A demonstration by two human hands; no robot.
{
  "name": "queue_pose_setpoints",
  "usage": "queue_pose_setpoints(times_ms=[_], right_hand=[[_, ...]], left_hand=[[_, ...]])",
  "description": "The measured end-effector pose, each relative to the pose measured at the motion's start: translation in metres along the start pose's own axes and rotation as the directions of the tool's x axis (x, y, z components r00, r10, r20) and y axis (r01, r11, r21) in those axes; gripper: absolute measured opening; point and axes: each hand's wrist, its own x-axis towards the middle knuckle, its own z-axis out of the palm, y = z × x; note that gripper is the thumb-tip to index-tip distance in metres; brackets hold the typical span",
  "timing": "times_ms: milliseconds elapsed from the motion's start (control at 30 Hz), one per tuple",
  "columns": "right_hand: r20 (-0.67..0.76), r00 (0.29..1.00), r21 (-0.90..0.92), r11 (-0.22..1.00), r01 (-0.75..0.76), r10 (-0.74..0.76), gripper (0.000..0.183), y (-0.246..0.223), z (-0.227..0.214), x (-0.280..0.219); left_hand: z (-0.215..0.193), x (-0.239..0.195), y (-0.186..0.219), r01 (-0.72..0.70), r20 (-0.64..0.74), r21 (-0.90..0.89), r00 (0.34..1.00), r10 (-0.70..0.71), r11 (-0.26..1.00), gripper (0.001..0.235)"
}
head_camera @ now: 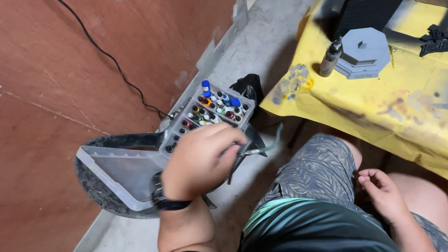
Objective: The person prepares an airbrush for use by selecting paint from a storage case, shaking the bottle, and carefully adding paint to the airbrush reservoir while performing minor adjustments.
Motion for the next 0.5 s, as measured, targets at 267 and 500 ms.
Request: queue_pose_setpoints(times_ms=[267, 500], right_hand=[[0.420, 0.482, -0.428, 0.300, 0.852, -0.769, 0.041, -0.196, 0.071, -0.068], [0.555, 0.052, -0.455, -0.251, 0.854, -0.830, 0.045, -0.155, 0.111, 0.001]], left_hand=[[0.103, 0.040, 0.004, 0.334, 0.282, -0.206, 0.920, -0.271, 0.920, 0.023], [0.194, 0.051, -0.036, 0.533, 0.450, -0.772, 0.843, -0.295, 0.347, 0.035]])
